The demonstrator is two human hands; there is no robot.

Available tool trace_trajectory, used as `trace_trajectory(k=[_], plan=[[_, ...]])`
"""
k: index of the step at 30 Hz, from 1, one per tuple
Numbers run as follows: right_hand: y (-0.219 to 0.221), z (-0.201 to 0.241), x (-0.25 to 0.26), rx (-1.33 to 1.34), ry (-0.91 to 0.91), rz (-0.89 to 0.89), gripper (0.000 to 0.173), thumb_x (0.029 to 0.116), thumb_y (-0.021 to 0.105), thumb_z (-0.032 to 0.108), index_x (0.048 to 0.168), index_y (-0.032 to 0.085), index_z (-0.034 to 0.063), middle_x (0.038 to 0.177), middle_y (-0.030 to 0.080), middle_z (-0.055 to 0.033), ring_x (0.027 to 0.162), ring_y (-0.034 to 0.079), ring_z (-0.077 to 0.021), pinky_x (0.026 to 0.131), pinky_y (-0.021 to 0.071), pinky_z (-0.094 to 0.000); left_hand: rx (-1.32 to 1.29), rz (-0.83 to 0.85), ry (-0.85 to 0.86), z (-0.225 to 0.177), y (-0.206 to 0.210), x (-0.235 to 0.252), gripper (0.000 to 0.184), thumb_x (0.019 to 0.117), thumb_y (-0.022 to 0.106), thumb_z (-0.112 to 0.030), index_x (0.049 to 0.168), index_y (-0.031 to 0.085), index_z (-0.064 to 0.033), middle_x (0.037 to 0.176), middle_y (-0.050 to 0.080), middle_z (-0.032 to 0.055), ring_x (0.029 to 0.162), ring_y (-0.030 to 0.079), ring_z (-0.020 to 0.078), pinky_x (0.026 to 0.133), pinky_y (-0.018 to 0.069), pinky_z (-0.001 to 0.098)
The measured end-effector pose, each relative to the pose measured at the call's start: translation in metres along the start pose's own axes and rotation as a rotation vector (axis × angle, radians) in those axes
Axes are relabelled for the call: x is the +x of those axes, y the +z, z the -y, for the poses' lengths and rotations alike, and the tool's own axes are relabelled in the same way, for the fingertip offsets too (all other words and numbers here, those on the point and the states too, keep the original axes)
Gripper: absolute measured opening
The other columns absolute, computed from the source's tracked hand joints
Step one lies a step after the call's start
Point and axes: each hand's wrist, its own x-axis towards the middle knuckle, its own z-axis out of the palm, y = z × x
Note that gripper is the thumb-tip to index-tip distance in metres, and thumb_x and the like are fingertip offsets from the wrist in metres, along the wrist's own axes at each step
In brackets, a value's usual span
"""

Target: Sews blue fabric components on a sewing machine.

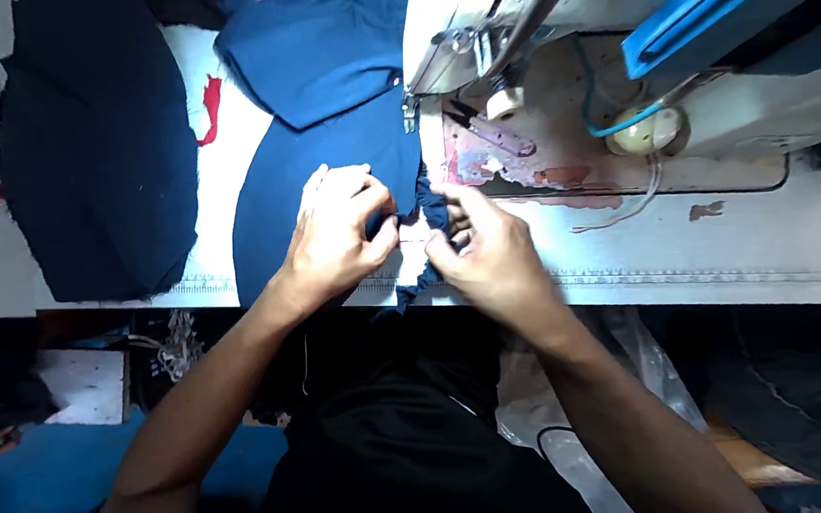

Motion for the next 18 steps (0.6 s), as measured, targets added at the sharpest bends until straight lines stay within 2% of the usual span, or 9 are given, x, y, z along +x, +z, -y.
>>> trace_trajectory(k=[3,5,8,11,13,14,16,17,18], plan=[[-0.018,0.001,0.005,0.384,0.131,0.102,0.049,0.0949,0.063,0.004,0.142,0.053,0.0128,0.107,0.071,-0.0050,0.072,0.069,-0.0098,0.061,0.0597,-0.0253,-0.267,0.012,-0.041,0.007,-0.022,0.008,0.017,0.0949,0.066,-0.028,0.092,0.078,-0.0161,0.105,0.077,-0.0019,0.121,0.064,0.0146,0.109,0.0447,0.0421],[-0.024,0.001,0.005,0.473,0.177,0.129,0.049,0.0945,0.059,-0.001,0.141,0.053,0.0139,0.105,0.068,-0.0047,0.062,0.062,-0.0087,0.053,0.0541,-0.0220,-0.368,0.106,-0.069,0.015,-0.035,0.013,0.015,0.0928,0.072,-0.030,0.094,0.080,-0.0175,0.104,0.078,-0.0041,0.113,0.069,0.0072,0.103,0.0538,0.0340],[-0.025,0.002,0.006,0.369,0.176,0.133,0.046,0.0948,0.060,0.006,0.139,0.055,0.0156,0.105,0.070,-0.0028,0.073,0.065,-0.0085,0.060,0.0544,-0.0232,-0.429,0.226,-0.066,0.023,-0.043,0.019,0.014,0.0921,0.074,-0.031,0.094,0.081,-0.0197,0.097,0.077,-0.0078,0.097,0.069,-0.0002,0.088,0.0558,0.0263],[-0.024,0.003,0.005,0.343,0.173,0.128,0.041,0.0955,0.065,0.011,0.136,0.058,0.0162,0.101,0.070,-0.0019,0.074,0.067,-0.0086,0.061,0.0556,-0.0236,-0.335,0.255,-0.150,0.019,-0.055,0.025,0.014,0.0923,0.072,-0.034,0.091,0.081,-0.0232,0.091,0.076,-0.0121,0.087,0.068,-0.0049,0.078,0.0544,0.0234],[-0.023,0.001,0.004,0.387,0.169,0.127,0.042,0.0957,0.067,0.011,0.136,0.059,0.0164,0.097,0.070,-0.0010,0.072,0.066,-0.0080,0.059,0.0549,-0.0220,-0.182,0.149,-0.198,0.017,-0.062,0.023,0.016,0.0949,0.067,-0.033,0.090,0.078,-0.0211,0.086,0.073,-0.0089,0.081,0.066,-0.0006,0.073,0.0534,0.0268],[-0.024,0.001,0.004,0.419,0.162,0.134,0.043,0.0966,0.067,0.009,0.138,0.059,0.0153,0.097,0.069,-0.0007,0.072,0.065,-0.0072,0.061,0.0549,-0.0206,-0.059,0.066,-0.222,0.016,-0.062,0.021,0.018,0.0961,0.063,-0.031,0.095,0.076,-0.0185,0.089,0.072,-0.0032,0.084,0.067,0.0070,0.075,0.0529,0.0341],[-0.024,0.000,0.003,0.517,0.176,0.148,0.040,0.0992,0.064,0.007,0.139,0.058,0.0127,0.096,0.069,-0.0002,0.072,0.065,-0.0058,0.064,0.0556,-0.0199,0.187,-0.067,-0.243,0.009,-0.058,0.012,0.029,0.0975,0.055,-0.024,0.120,0.072,-0.0161,0.113,0.071,0.0085,0.108,0.067,0.0254,0.090,0.0511,0.0510],[-0.023,0.000,0.003,0.587,0.204,0.158,0.038,0.1007,0.061,0.007,0.138,0.058,0.0110,0.097,0.069,-0.0005,0.074,0.066,-0.0061,0.067,0.0579,-0.0214,0.259,-0.113,-0.209,0.000,-0.053,0.004,0.037,0.0980,0.052,-0.024,0.131,0.067,-0.0156,0.124,0.068,0.0111,0.119,0.062,0.0296,0.098,0.0469,0.0524],[-0.023,0.001,0.004,0.668,0.240,0.165,0.036,0.1023,0.058,0.006,0.139,0.056,0.0091,0.099,0.068,-0.0014,0.078,0.067,-0.0076,0.071,0.0600,-0.0244,0.259,-0.161,-0.130,-0.011,-0.048,-0.006,0.037,0.0998,0.053,-0.025,0.131,0.067,-0.0128,0.127,0.068,0.0131,0.121,0.061,0.0319,0.098,0.0454,0.0519]])
